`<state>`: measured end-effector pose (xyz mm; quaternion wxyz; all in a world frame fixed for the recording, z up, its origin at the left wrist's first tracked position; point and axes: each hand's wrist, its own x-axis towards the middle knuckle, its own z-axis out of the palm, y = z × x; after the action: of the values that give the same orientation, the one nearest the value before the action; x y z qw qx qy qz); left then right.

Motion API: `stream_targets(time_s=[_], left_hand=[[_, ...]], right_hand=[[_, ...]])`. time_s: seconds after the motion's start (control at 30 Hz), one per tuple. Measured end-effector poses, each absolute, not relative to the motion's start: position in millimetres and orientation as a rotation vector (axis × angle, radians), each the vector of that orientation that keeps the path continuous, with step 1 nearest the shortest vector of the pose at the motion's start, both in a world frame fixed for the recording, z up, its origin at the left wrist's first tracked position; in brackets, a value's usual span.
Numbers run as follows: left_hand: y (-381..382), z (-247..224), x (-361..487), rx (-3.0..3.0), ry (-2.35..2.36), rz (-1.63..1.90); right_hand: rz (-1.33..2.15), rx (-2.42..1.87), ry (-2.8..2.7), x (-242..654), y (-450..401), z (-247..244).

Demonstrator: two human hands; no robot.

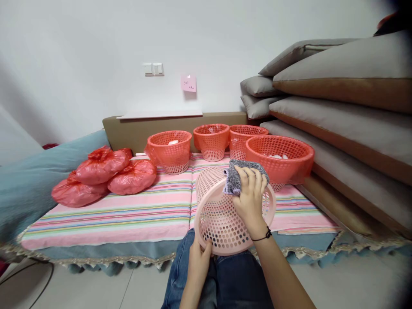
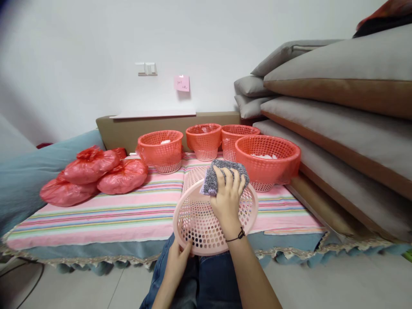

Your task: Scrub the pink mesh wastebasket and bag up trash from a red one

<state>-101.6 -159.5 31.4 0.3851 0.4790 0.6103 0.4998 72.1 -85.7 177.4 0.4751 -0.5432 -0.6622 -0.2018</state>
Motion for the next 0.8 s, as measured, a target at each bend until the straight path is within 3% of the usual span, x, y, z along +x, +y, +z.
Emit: stream_targets(time_s=[0.33,0.53,0.8], left_hand=[[-160.3,67.5,-151.9,1.3,1.921,1.384],[-157.0,82.2,-173.3,1.501,1.799,1.522],[-149.1,106.7,-159.4,1.717,1.741,1.35]], right_hand=[[-0.416,-1.418,-1.586,79.4,-91.5,162.1],[-0.32,-1.425,-1.559,71.8,-90.1,156.3],[-0.468,-0.878,-2.278,29.9,-102.0,194.1]])
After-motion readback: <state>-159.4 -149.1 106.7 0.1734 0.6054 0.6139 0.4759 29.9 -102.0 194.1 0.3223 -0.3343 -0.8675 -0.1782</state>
